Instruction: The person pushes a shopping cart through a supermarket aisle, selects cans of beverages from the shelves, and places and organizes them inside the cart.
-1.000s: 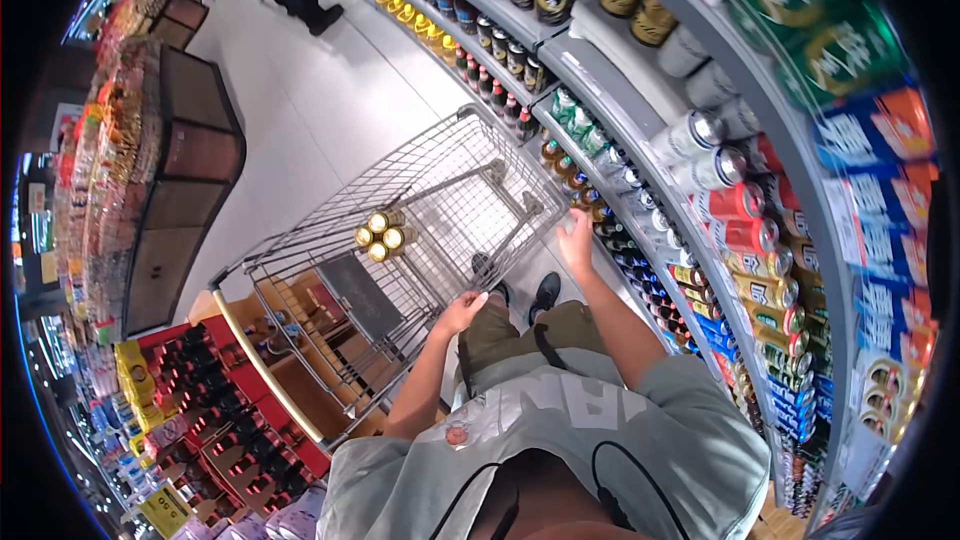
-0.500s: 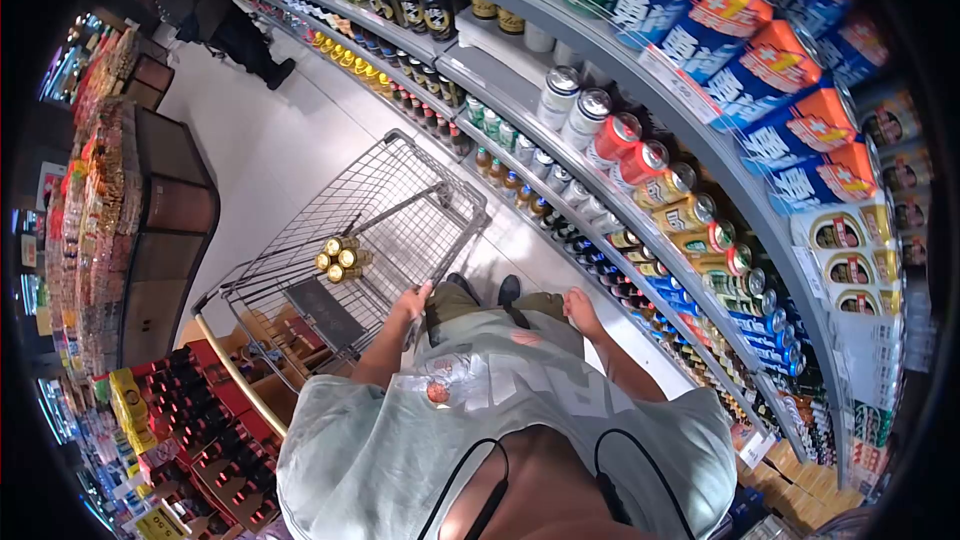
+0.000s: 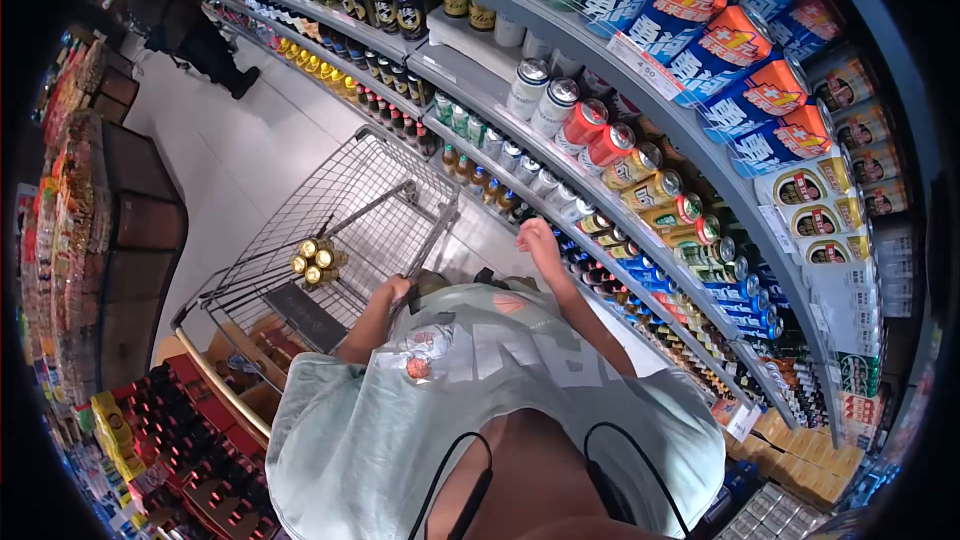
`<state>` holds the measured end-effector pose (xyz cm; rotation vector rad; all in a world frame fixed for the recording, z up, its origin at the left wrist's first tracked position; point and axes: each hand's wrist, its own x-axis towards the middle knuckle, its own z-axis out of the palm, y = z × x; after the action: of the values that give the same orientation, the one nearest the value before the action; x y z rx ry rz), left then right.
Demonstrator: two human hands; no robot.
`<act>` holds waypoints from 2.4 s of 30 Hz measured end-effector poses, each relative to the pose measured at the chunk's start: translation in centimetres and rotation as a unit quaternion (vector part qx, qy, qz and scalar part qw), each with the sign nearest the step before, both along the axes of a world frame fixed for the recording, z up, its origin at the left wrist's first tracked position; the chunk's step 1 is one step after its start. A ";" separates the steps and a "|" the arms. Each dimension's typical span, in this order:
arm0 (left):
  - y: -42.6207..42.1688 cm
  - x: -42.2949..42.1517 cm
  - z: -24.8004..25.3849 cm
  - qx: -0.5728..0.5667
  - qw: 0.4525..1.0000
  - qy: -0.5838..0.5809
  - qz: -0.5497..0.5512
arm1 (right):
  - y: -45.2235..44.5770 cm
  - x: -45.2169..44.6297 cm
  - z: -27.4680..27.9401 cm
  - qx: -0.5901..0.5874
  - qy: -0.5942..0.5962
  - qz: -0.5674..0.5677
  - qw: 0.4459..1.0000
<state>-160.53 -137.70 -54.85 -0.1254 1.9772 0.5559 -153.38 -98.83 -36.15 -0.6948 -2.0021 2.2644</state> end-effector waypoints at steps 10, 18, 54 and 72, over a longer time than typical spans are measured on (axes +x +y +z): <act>-1.9 4.2 0.9 0.125 0.977 0.137 0.102 | 4.8 -15.1 15.3 0.261 0.179 0.100 0.943; -5.4 5.5 3.6 0.321 0.931 0.056 0.161 | 5.4 -21.6 21.6 0.605 0.102 0.136 0.778; -9.3 14.9 25.5 0.298 0.884 0.133 0.335 | 10.9 -27.1 14.4 0.609 0.020 0.217 0.762; -33.0 17.0 16.4 -0.125 0.739 0.427 0.506 | 10.6 -26.9 14.7 0.609 0.072 0.219 0.759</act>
<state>-143.56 -170.74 -38.46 -1.4075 2.7787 1.1766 -180.30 -88.25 -21.50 0.1106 -3.0118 0.5548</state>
